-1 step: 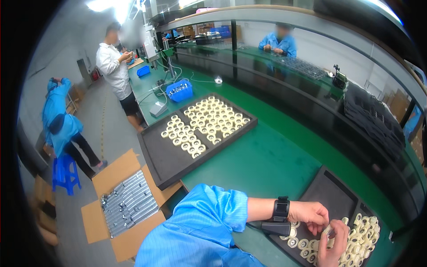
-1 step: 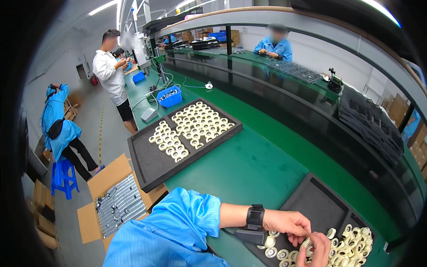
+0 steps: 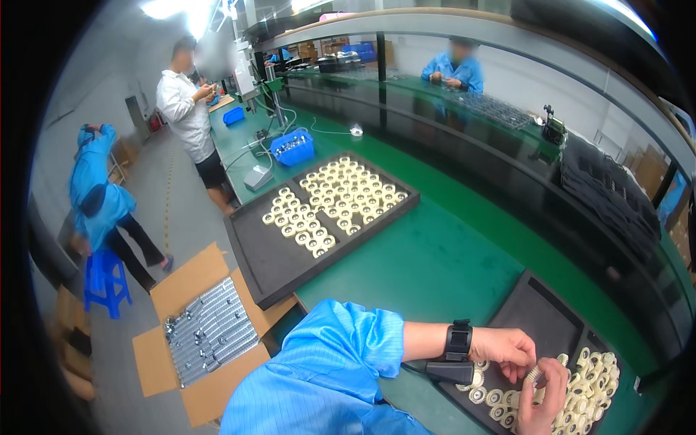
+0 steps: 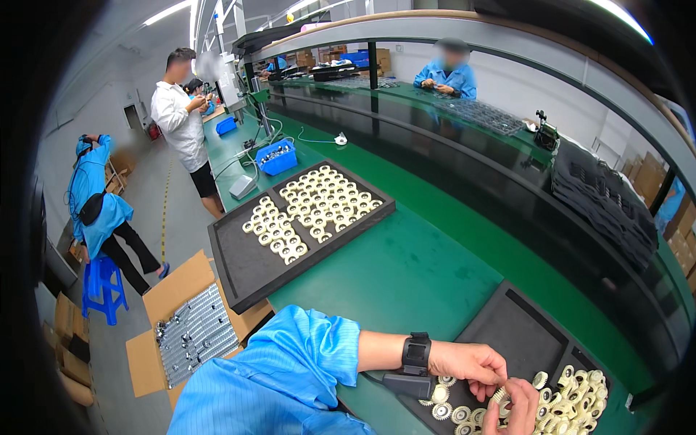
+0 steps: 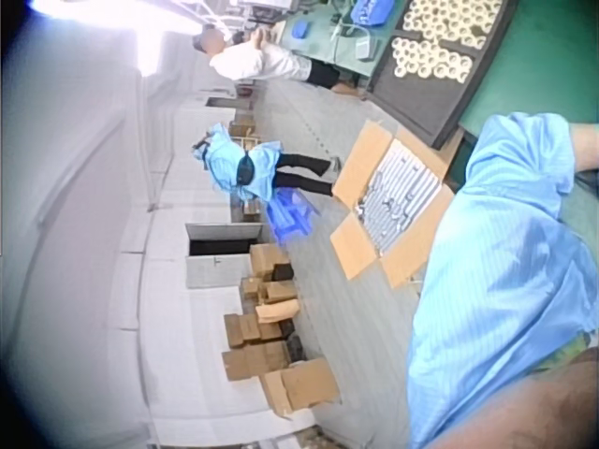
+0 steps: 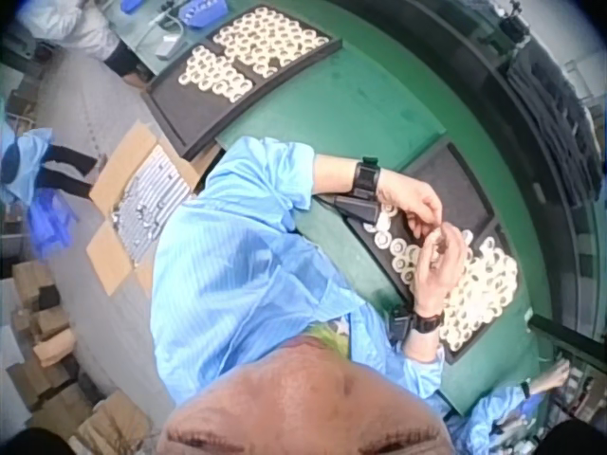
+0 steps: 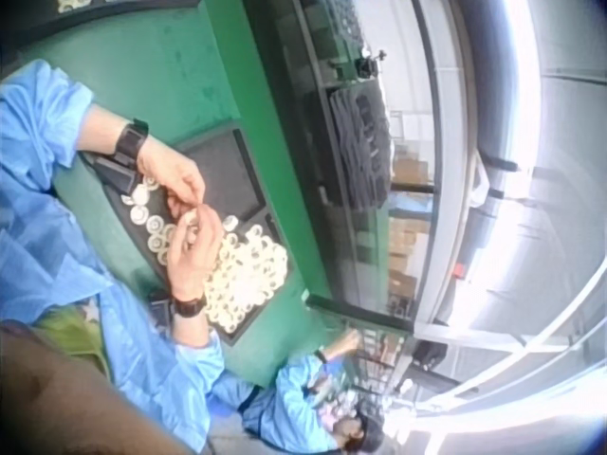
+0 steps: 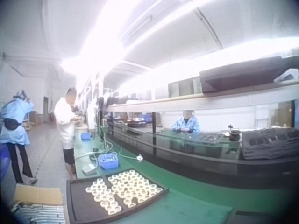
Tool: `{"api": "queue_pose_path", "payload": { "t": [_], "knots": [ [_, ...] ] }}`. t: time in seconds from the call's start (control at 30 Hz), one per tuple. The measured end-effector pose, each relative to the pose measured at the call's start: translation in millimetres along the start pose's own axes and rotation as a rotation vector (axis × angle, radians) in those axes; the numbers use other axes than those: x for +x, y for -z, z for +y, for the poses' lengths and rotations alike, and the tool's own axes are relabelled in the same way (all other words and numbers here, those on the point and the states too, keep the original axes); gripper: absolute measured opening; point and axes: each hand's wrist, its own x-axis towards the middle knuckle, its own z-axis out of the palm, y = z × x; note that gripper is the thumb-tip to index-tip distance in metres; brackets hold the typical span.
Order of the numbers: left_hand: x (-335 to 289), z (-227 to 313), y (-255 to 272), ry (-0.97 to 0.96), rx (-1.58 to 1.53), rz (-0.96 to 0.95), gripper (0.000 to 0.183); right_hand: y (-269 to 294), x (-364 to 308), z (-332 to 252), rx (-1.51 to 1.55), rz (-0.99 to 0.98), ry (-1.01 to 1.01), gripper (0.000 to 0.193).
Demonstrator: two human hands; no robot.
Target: The person is assembling white plastic gear components and wires on a factory line.
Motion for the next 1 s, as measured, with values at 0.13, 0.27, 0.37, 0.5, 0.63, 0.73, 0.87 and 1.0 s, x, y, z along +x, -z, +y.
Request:
{"api": "queue_pose_path", "payload": {
  "t": [0.13,0.27,0.37,0.5,0.63,0.73,0.87,1.0],
  "knots": [
    [2,1,2,0.000,0.020,-0.006,0.024,1,2,0,0.012,-0.032,-0.021,0.025],
    [-2,3,5,-0.007,0.036,-0.015,0.024,-2,4,0,0.051,-0.059,-0.051,0.026],
    [-3,2,7,0.010,0.029,-0.010,0.023,-3,4,1,0.064,-0.061,-0.040,0.027],
    [-1,2,8,0.005,0.021,-0.030,0.022,-2,3,2,0.087,-0.067,-0.062,0.029],
    [-1,4,6,0.008,0.017,-0.024,0.021,-2,1,3,0.089,-0.056,-0.081,0.030],
    [-1,4,5,0.019,0.025,-0.020,0.020,-1,0,3,0.097,-0.055,-0.081,0.031],
    [-6,3,7,0.017,0.010,-0.012,0.020,-13,-2,11,0.091,-0.049,-0.049,0.035],
    [-2,6,8,0.029,0.015,-0.054,0.022,-8,-1,9,0.088,-0.061,-0.086,0.038]
  ]
}}
